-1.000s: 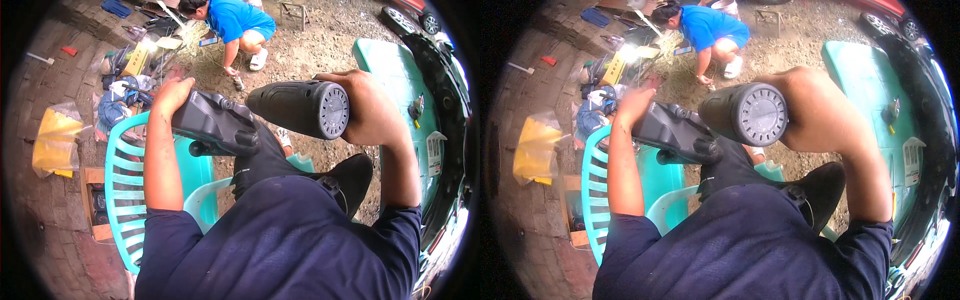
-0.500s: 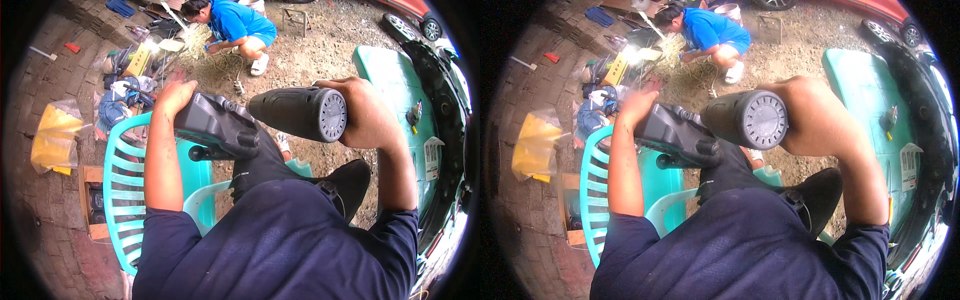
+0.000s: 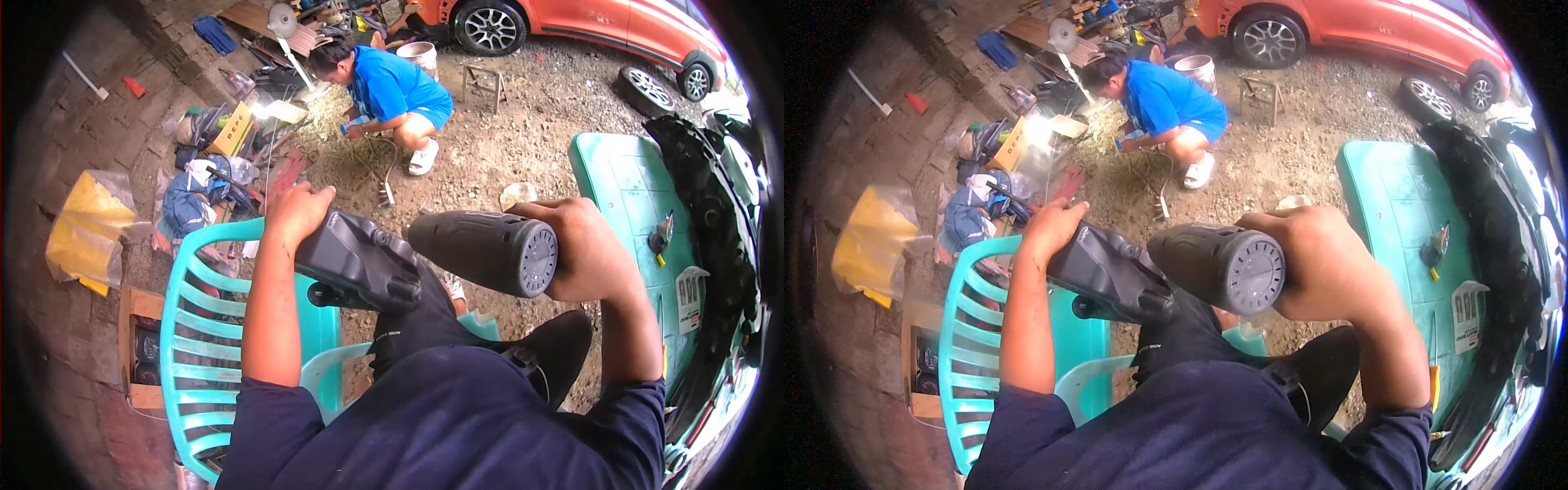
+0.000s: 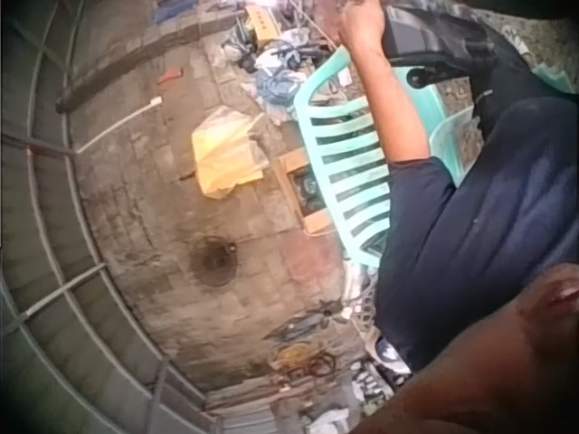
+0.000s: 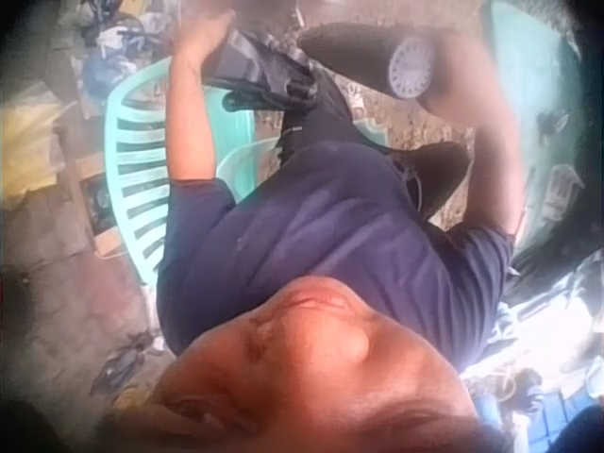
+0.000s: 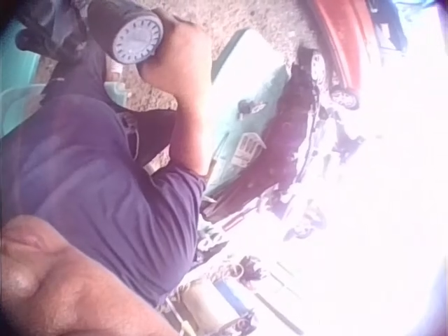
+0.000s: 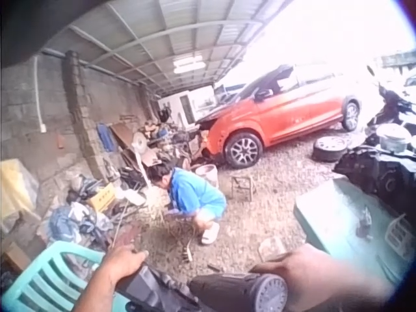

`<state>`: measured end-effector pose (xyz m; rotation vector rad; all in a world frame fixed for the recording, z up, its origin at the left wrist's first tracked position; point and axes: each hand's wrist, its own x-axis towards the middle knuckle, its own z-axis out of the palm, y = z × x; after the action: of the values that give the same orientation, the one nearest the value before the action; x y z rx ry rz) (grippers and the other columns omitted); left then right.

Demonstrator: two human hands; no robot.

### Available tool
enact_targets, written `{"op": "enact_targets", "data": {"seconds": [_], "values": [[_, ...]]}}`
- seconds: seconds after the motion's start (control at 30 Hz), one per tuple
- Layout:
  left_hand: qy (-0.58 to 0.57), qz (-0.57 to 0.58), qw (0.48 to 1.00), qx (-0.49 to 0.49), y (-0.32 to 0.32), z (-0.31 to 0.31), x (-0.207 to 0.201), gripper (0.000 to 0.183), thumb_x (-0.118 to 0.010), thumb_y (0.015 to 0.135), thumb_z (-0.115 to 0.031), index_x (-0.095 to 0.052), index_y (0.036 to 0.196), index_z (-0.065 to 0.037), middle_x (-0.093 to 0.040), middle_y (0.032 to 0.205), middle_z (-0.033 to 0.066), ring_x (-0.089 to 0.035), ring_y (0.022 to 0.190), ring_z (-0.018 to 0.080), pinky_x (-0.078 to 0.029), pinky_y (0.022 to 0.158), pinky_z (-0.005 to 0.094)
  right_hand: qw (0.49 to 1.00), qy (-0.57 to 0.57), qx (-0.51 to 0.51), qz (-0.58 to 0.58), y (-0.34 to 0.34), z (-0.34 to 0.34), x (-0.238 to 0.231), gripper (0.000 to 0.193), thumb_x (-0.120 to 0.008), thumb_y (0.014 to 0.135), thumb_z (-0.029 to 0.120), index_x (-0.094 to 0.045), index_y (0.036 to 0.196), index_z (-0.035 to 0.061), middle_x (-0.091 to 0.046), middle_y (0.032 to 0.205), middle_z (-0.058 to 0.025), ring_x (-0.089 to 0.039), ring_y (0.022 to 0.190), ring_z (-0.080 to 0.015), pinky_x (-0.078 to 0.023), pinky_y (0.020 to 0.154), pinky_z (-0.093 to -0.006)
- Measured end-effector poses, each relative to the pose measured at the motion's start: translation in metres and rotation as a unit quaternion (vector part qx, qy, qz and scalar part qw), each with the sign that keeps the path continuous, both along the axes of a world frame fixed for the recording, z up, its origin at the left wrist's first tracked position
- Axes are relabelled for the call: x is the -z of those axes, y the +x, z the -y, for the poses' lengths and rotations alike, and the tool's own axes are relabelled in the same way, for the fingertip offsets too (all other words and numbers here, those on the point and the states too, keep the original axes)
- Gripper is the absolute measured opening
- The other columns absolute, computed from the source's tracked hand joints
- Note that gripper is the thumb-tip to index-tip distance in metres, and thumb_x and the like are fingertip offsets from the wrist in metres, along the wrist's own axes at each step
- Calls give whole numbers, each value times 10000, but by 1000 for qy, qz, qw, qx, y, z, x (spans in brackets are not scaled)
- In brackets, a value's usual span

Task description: The recorder is using a heat gun to heat and potentially disassemble or repair an automotive headlight housing or air box component.

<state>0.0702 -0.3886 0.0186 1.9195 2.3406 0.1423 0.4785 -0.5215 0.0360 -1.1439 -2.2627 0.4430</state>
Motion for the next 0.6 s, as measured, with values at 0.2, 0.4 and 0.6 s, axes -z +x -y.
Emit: {"op": "enact_targets", "data": {"seconds": [0.2,0.4,0.6], "values": [[36,8,999,7,-1,1,6,717,-615,992,-591,-735,1370,7,-675,1476,283,-627,1405,433,-460,1202,506,997,-52,-54,-11,4,-4,-5,547,-813,622,140,-779,1153,16,-779,966,-197,-760,902,-422,-609,824,-455],[20,8,1000,20,9,5,-4,705,-630,990,-589,-740,1348,8,-695,1435,288,-645,1372,443,-489,1173,510,1000,-23,4,13,-3,-3,2,559,-880,618,186,-785,1147,29,-781,938,-187,-771,899,-407,-615,817,-447],[40,9,999,29,1,5,4,699,-633,987,-595,-747,1326,6,-712,1399,289,-660,1342,452,-503,1151,520,1000,-22,5,17,-2,-4,-3,549,-890,617,199,-788,1128,25,-781,936,-189,-777,898,-406,-623,816,-450]]}}
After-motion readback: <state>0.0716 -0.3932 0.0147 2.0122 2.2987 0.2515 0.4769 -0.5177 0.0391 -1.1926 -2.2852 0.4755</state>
